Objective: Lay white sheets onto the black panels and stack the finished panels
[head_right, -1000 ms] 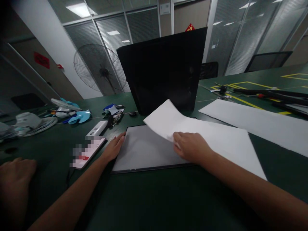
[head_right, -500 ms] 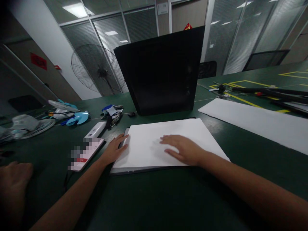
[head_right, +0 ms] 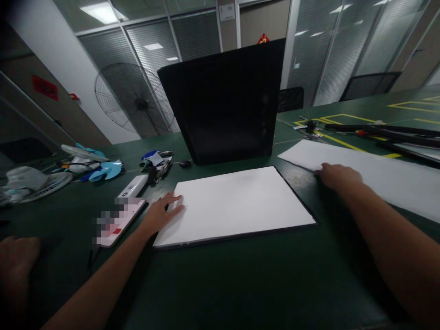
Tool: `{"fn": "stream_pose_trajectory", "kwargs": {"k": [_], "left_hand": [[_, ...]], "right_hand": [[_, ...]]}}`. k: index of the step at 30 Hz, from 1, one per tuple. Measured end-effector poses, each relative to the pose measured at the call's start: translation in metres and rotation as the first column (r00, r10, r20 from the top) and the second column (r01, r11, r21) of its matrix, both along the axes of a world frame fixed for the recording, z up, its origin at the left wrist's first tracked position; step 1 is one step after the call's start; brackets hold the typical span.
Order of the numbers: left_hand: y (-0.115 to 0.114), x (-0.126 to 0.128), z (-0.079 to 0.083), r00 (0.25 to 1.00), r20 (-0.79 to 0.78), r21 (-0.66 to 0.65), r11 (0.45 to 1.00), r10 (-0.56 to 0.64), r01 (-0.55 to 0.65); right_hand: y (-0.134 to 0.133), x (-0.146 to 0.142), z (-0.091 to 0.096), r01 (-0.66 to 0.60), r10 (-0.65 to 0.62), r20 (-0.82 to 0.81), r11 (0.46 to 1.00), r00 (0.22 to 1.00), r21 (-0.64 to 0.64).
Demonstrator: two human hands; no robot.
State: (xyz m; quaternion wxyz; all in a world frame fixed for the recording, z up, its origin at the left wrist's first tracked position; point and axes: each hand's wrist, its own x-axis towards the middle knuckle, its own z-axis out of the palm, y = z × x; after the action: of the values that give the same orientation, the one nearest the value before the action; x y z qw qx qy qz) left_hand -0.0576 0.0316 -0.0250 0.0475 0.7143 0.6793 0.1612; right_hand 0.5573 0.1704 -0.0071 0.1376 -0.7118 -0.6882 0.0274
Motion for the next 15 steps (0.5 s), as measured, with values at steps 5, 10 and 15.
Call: {"fn": "stream_pose_trajectory", "kwargs": {"k": [5, 10, 15], "left_hand": [[-0.004, 0.006, 0.007, 0.999, -0.002, -0.006, 0.999, 0.041, -0.041], [-0.006, 0.009, 0.010, 0.999, -0.007, 0.006, 0.999, 0.037, -0.037], [-0.005, 0.007, 0.008, 0.999, 0.034, 0.022, 0.999, 0.029, -0.030]], "right_hand": [[-0.022, -0.039, 0.020, 0.144, -0.151, 0.153, 0.988, 0.977, 0.052], [-0.064, -0.126, 0.044, 0.036, -0.059, 0.225, 0.994, 0.973, 0.107], [-0.115, -0.212, 0.035, -0.404, 0.398, 0.236, 0.914, 0.886, -0.023]]}}
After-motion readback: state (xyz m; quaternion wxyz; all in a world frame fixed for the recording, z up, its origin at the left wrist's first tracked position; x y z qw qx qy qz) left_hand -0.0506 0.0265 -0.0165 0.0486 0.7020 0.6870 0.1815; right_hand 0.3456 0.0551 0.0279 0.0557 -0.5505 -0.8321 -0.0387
